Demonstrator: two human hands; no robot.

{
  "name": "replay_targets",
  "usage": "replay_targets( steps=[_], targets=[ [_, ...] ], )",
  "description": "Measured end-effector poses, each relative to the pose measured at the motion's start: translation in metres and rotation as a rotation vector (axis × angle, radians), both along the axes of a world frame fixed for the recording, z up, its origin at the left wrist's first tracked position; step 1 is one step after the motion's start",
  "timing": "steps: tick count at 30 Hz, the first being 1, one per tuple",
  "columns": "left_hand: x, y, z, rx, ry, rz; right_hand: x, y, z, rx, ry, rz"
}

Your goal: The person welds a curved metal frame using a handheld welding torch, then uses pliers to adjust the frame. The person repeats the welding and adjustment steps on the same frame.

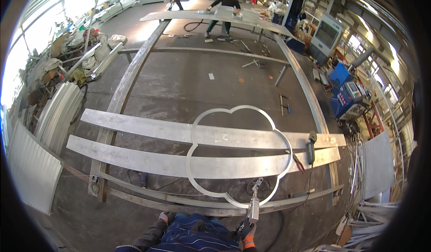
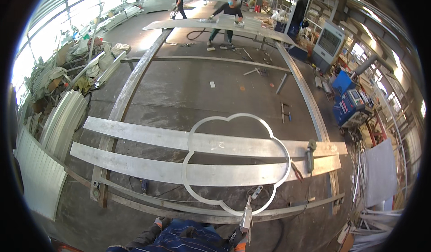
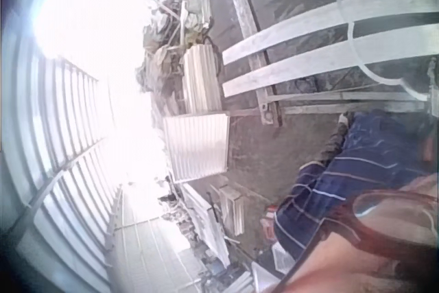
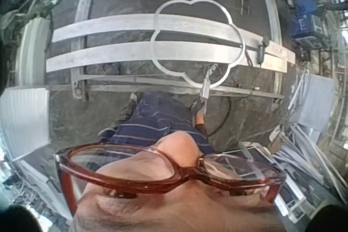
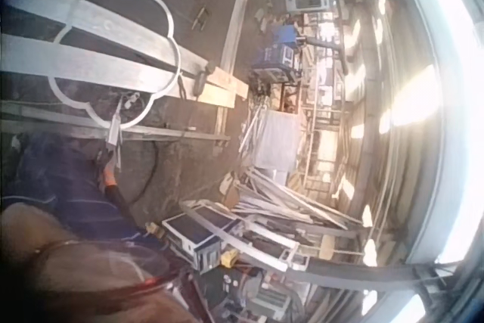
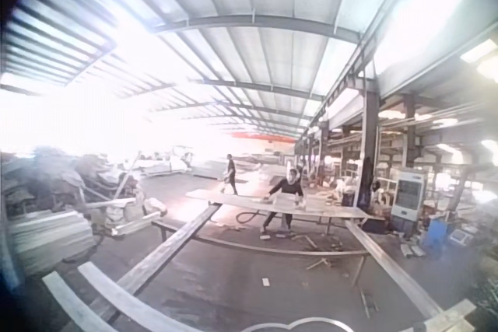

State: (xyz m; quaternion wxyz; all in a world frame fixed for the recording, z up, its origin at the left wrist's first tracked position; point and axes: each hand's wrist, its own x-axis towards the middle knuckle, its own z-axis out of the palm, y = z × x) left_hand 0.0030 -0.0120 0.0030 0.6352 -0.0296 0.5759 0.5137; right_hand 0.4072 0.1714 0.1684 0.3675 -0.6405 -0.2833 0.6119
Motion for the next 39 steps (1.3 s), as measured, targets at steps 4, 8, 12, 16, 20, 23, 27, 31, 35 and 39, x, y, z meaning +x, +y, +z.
replay_targets(
  steps=[4, 8, 12, 16, 20, 23, 27, 31, 35, 39],
  targets=[
    [0.0, 0.0, -0.004, -0.099, 0.333, -0.182, 0.003, 0.001, -0.009, 0.073, -0.037, 0.036],
    [-0.002, -0.006, -0.013, 0.188, 0.15, -0.105, 0.005, 0.002, -0.017, 0.06, -0.067, 0.078],
    [0.0, -0.005, -0.012, -0.076, 0.437, -0.274, 0.006, -0.001, -0.023, 0.04, -0.072, 0.105],
    [0.003, -0.003, -0.003, -0.134, 0.589, -0.372, -0.001, 0.009, -0.022, 0.037, -0.061, 0.133],
    [0.003, -0.008, -0.002, -0.243, 0.81, -0.48, -0.024, 0.046, -0.005, 0.041, -0.065, 0.251],
    [0.008, -0.008, -0.004, -0.372, 0.851, -0.342, -0.057, 0.077, 0.01, 0.019, -0.087, 0.423],
    [0.016, -0.006, 0.003, -0.461, 0.683, -0.232, -0.098, 0.107, 0.024, 0.019, -0.109, 0.594],
    [0.021, -0.018, 0.022, -0.498, 0.665, -0.162, -0.128, 0.119, 0.027, 0.015, -0.112, 0.72],
    [0.025, -0.022, 0.031, -0.448, 0.721, -0.039, -0.142, 0.132, 0.029, 0.009, -0.129, 0.802],
    [0.031, -0.022, 0.025, -0.464, 0.731, 0.097, -0.154, 0.143, 0.031, -0.002, -0.14, 0.872]
  ],
)
